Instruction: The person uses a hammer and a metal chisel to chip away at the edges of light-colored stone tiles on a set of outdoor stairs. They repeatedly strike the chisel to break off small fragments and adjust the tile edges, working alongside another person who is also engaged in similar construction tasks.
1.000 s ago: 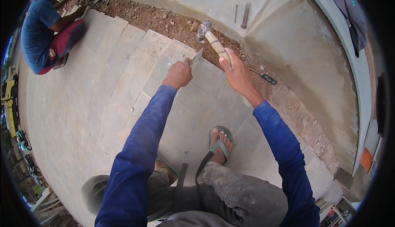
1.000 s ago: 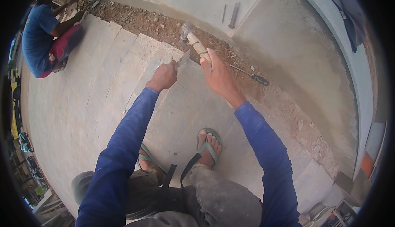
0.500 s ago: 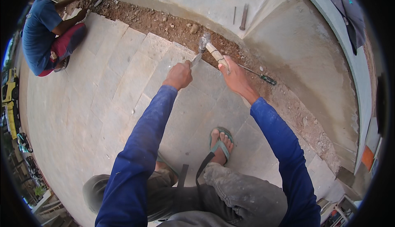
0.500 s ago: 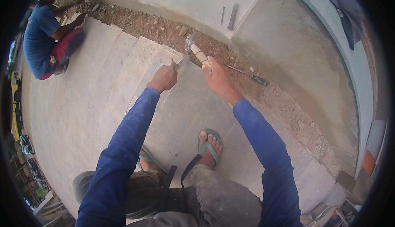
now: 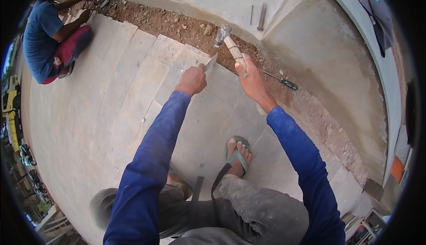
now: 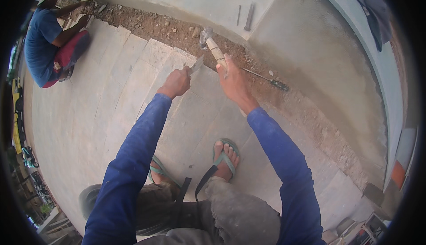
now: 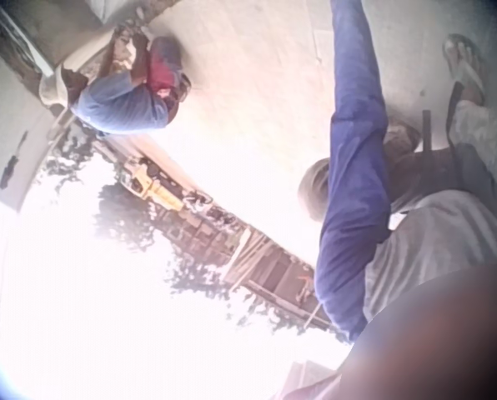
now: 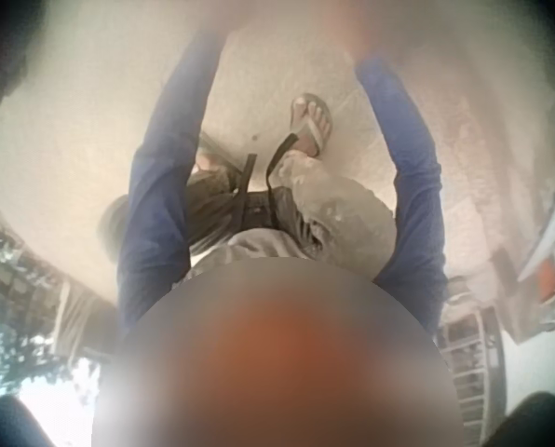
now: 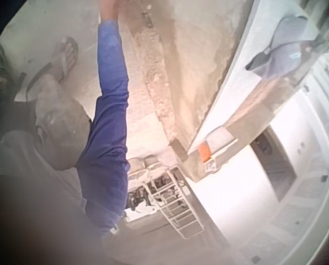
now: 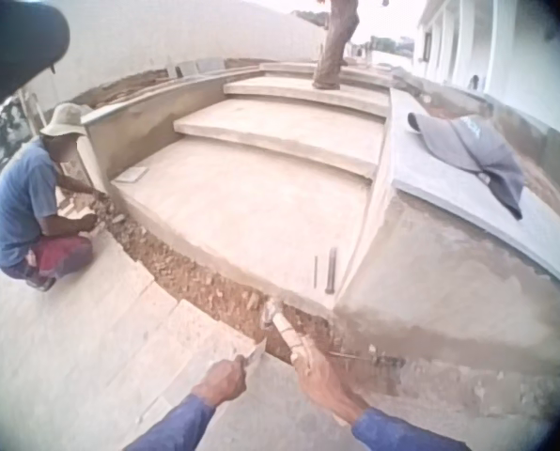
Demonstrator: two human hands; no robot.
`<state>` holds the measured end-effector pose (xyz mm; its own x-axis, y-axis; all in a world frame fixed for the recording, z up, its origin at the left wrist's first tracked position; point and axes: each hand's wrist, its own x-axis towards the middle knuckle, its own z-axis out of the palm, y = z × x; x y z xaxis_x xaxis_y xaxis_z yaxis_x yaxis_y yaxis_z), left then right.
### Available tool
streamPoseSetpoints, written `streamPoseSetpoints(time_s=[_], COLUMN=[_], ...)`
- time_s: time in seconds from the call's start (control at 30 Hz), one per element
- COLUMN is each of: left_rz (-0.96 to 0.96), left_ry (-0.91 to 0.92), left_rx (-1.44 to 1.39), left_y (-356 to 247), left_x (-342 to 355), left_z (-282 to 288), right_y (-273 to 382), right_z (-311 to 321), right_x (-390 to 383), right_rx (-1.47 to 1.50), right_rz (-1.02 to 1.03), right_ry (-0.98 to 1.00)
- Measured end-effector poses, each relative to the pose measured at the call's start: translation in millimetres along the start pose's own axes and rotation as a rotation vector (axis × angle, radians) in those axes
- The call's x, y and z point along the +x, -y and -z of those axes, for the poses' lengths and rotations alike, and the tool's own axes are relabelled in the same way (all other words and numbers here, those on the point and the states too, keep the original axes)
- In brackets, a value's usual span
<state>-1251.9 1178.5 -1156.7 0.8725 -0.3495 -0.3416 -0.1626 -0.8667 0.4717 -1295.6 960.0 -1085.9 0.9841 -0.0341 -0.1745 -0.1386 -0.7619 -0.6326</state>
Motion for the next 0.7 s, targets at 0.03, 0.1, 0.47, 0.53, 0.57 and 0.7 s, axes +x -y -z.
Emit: streamPoseSetpoints(time_s=[0.03, 0.1, 0.47, 0.53, 0.57, 0.7], left_rz=[-0.011, -0.032, -0.052, -0.047, -0.035, -0.033], left_ry=[0.002, 0.009, -0.040, -0.034, -0.027, -0.025], left_rx=[0.016, 0.046, 0.040, 0.038, 0.034, 0.040], left_y=[0.9, 3.7, 10.6, 12.8, 13.0, 8.5], left_x=[-0.2, -3.2, 1.3, -0.3, -2.3, -0.3], left_z=[-0.6, -2.4, -10.7, -12.3, -14.1, -10.5], right_y=[-1.0, 0.9, 1.5, 11.5, 8.1, 4.6], right_z=[-1.6, 7.1, 0.1, 3.7, 5.0, 8.2], right_x=[-0.2, 6.7, 0.7, -5.7, -1.6, -0.3], right_rx=[-0.014, -0.035, -0.004, -0.003, -0.021, -0.025], right_rz=[0.001, 0.032, 0.074, -0.020, 0.021, 0.004], right_ry=[0.021, 0.069, -0.035, 0.051, 0.082, 0.061])
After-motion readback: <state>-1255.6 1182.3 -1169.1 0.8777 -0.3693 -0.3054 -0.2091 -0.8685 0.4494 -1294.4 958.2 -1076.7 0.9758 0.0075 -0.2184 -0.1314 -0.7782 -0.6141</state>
